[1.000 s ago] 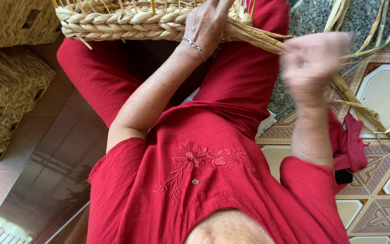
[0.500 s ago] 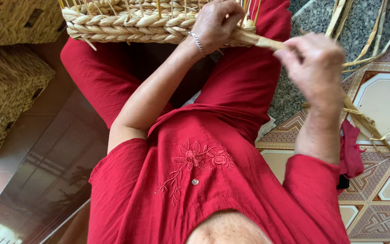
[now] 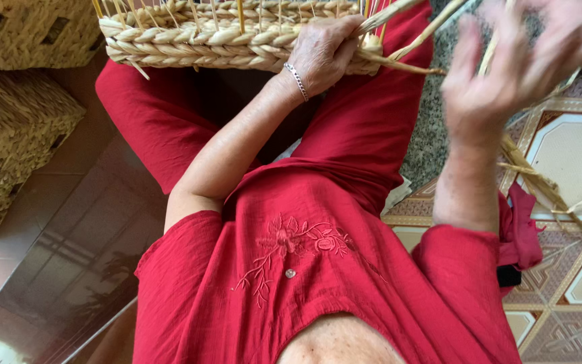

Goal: The person sits on the floor weaving a basket from dried straw strips around a bamboo frame, threading and twisting the straw over and under the upright stakes to build up the woven sides, and pulling strips tight as they work around the rim.

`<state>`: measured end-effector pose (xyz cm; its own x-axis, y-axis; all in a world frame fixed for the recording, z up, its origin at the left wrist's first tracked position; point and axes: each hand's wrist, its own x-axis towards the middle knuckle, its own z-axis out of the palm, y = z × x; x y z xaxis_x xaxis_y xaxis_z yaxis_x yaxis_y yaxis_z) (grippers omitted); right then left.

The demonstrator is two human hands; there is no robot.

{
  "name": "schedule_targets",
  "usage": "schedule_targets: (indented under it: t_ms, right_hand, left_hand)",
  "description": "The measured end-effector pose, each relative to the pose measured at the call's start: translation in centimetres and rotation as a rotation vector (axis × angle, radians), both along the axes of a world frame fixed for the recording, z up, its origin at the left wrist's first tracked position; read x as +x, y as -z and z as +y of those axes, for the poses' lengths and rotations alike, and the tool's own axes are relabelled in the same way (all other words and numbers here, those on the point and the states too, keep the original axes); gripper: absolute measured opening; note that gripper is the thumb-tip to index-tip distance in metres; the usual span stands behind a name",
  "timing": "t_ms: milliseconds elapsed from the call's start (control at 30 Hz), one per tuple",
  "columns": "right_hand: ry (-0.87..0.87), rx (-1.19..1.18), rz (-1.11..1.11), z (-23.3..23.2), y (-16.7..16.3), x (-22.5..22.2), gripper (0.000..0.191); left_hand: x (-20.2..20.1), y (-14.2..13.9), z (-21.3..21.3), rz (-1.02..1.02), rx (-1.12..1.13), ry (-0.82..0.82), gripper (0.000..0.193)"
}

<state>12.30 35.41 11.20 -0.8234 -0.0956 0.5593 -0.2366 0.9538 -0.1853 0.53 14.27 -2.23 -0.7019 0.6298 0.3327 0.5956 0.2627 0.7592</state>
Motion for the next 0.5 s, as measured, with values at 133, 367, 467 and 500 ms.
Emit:
schedule_targets:
  t_ms: [133, 367, 467, 500]
  right_hand:
    - [-0.251, -0.082, -0.11, -1.5, 3.8, -1.1, 0.007]
    - [0.33, 0.146, -0.906, 1.9, 7.8, -2.1, 0.03]
    - [0.236, 0.189, -0.704, 2.2, 8.5, -2.2, 0.03]
    - [0.212, 0.088, -0.535, 1.9, 8.7, -2.5, 0.024]
  left_hand:
    - [0.2, 0.2, -0.2, -0.108, 0.039, -0.033, 0.015]
    - [0.7, -0.5, -0.5, -0.247, 0.045, -0.031, 0.014]
    - [0.5, -0.9, -0.6, -0.301, 0.047, -0.018, 0.014]
    - [0.5, -1.0, -0.6, -0.313, 0.018, -0.032, 0.017]
